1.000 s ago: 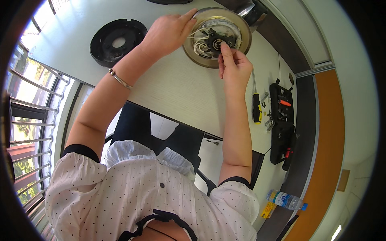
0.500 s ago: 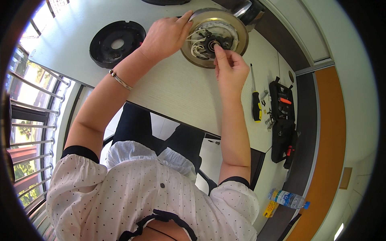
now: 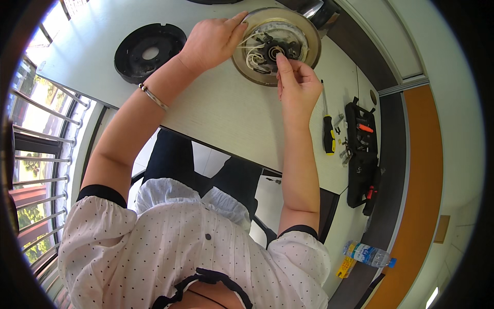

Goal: The person disassembles the base of an electric kettle, removes the heating element, and uses a screwdriver to adjust internal components. The person then reassembles the kettle base.

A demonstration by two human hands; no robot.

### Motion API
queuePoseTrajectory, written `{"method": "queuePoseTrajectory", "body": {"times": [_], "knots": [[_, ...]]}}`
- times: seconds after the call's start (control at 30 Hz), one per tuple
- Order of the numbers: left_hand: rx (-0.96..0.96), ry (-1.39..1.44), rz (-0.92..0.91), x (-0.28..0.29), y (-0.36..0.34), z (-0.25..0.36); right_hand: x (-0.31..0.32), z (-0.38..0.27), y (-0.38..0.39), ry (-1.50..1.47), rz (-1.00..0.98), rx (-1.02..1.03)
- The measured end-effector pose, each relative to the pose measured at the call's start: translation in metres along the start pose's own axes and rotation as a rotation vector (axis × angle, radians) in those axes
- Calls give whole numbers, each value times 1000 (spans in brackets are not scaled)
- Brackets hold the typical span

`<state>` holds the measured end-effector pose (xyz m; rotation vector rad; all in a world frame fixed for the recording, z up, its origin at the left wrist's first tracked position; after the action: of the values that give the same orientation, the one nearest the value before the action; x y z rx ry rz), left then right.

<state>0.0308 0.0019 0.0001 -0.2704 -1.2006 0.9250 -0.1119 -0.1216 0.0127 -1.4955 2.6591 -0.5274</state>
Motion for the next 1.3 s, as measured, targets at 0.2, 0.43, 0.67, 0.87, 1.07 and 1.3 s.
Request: {"method": "queuePoseTrajectory", "body": {"times": [0.2, 0.43, 0.67, 0.87, 1.07, 1.3], "knots": [[24, 35, -2, 3, 0, -3, -2, 1, 1, 43, -38, 53], [92, 32, -20, -2, 5, -6, -4, 9, 1, 3, -108, 49], [51, 50, 65, 13, 11, 11, -3, 8, 4, -62, -115, -26], [-186, -107, 77, 19, 20, 50, -3, 8, 5, -38, -110, 26], [-112, -167, 69, 5, 21, 52, -2, 15, 6, 110, -269, 133], [-155, -209, 63, 3, 19, 49, 0, 0, 11, -25, -328, -18]]}}
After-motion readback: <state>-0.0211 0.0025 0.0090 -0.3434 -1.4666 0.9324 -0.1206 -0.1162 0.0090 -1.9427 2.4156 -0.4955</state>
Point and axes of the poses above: each hand's wrist, its own y-axis away from the middle knuckle, its own x-axis out of the back of the hand, z = x × y, the point moved 3 cm from there along -y, towards the middle knuckle, and after that the axes turned 13 degrees about -z, right-handed, at the moved point
